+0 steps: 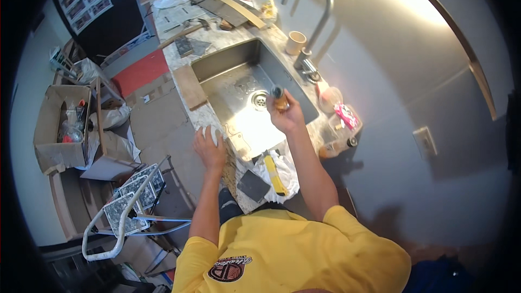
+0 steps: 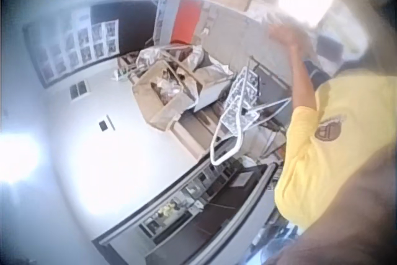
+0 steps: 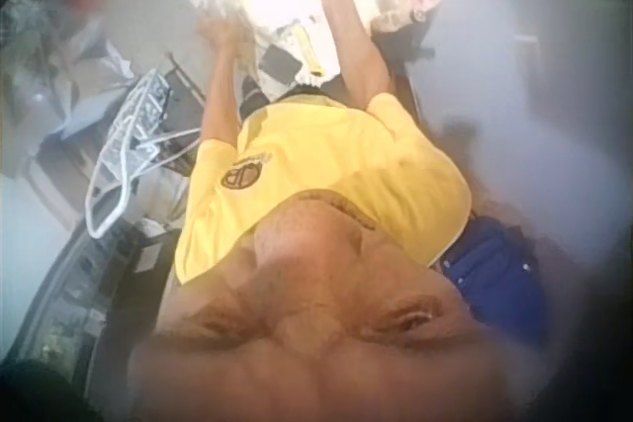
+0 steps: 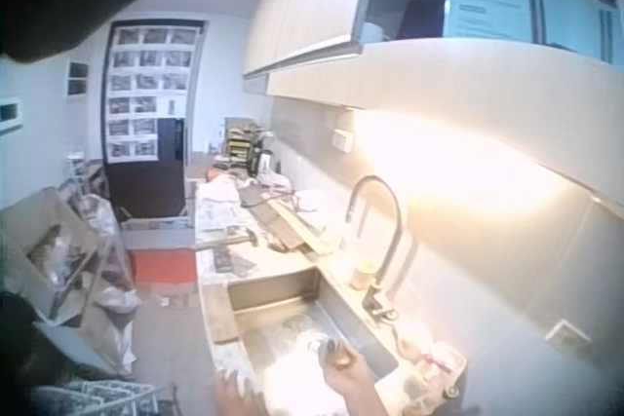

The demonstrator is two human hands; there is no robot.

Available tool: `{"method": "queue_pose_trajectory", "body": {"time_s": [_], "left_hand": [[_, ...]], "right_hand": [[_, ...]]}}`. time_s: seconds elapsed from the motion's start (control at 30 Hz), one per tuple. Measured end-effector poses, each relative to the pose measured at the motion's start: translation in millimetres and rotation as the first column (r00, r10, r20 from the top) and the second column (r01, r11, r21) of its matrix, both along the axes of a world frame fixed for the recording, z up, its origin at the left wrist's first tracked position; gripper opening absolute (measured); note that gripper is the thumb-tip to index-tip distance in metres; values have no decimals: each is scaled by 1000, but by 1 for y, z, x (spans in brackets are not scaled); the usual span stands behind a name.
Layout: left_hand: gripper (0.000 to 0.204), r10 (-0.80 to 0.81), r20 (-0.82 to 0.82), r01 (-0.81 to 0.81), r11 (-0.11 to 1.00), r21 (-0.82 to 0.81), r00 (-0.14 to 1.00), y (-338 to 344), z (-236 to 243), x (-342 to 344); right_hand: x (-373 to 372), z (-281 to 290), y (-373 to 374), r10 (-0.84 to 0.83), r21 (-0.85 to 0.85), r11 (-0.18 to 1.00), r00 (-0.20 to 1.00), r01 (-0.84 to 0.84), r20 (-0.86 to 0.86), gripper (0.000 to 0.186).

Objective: The person applies glue to the edge of a cabinet door, then uses a utility knife to trim a strip of material from the door's edge. They then use a sanding block to smooth the edge of the cabinet door.

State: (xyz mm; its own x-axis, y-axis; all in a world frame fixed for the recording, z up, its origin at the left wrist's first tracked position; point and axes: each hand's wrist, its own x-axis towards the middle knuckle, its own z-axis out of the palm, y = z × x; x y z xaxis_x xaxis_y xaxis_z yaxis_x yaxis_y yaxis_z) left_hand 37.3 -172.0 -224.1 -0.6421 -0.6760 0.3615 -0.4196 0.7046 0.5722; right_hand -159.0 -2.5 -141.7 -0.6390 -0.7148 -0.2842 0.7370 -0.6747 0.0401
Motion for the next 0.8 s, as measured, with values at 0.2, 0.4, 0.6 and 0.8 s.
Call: {"method": "queue_pose_trajectory", "body": {"time_s": [0.2,0.4,0.6,0.8], "left_hand": [[56,86,193,-96,994,47,977,7,-24,-48],[50,126,390,-123,992,-33,912,12,-6,-43],[49,100,393,-84,995,-56,914,5,-6,-49],[48,94,365,-83,995,-47,926,3,-6,-50]], "right_hand": [[-143,47,-57,-135,-15,991,976,134,-170,28],[-113,21,-21,-374,-91,927,912,363,-168,24],[-107,-28,11,-465,144,880,882,452,74,23],[-165,-22,-59,-213,18,977,977,212,27,28]]}}
